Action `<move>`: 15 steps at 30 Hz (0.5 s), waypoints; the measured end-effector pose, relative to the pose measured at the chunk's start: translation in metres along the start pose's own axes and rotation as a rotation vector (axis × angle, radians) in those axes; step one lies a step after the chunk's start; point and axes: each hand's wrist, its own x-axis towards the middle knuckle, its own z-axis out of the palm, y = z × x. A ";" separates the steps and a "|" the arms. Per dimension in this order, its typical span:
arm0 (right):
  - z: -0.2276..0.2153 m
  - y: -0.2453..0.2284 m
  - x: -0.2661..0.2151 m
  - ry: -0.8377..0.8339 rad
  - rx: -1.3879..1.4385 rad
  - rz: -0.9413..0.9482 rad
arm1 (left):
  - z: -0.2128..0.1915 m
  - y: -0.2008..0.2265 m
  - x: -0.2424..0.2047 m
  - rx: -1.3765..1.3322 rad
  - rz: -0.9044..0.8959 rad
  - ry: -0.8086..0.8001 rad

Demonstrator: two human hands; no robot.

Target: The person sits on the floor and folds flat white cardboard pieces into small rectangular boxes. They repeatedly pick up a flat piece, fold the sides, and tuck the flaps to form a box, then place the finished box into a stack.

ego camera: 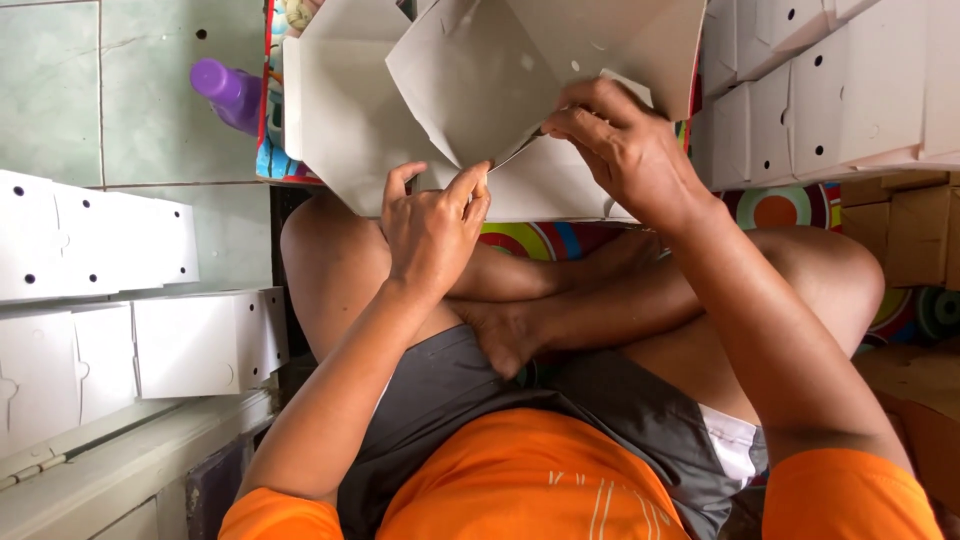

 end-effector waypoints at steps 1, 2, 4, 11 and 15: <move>-0.001 -0.002 0.001 0.000 0.002 0.000 | 0.000 0.000 0.000 0.001 -0.001 -0.001; -0.002 -0.004 0.003 -0.073 -0.037 0.107 | -0.001 0.000 0.000 0.005 0.005 -0.018; 0.001 -0.004 0.002 -0.144 -0.076 0.218 | 0.000 0.000 0.000 0.007 0.014 -0.037; 0.017 0.007 0.001 0.010 -0.142 0.107 | 0.001 0.003 0.003 0.015 0.040 -0.021; 0.025 0.014 -0.004 -0.042 -0.219 0.044 | 0.003 0.003 0.004 0.004 0.070 -0.034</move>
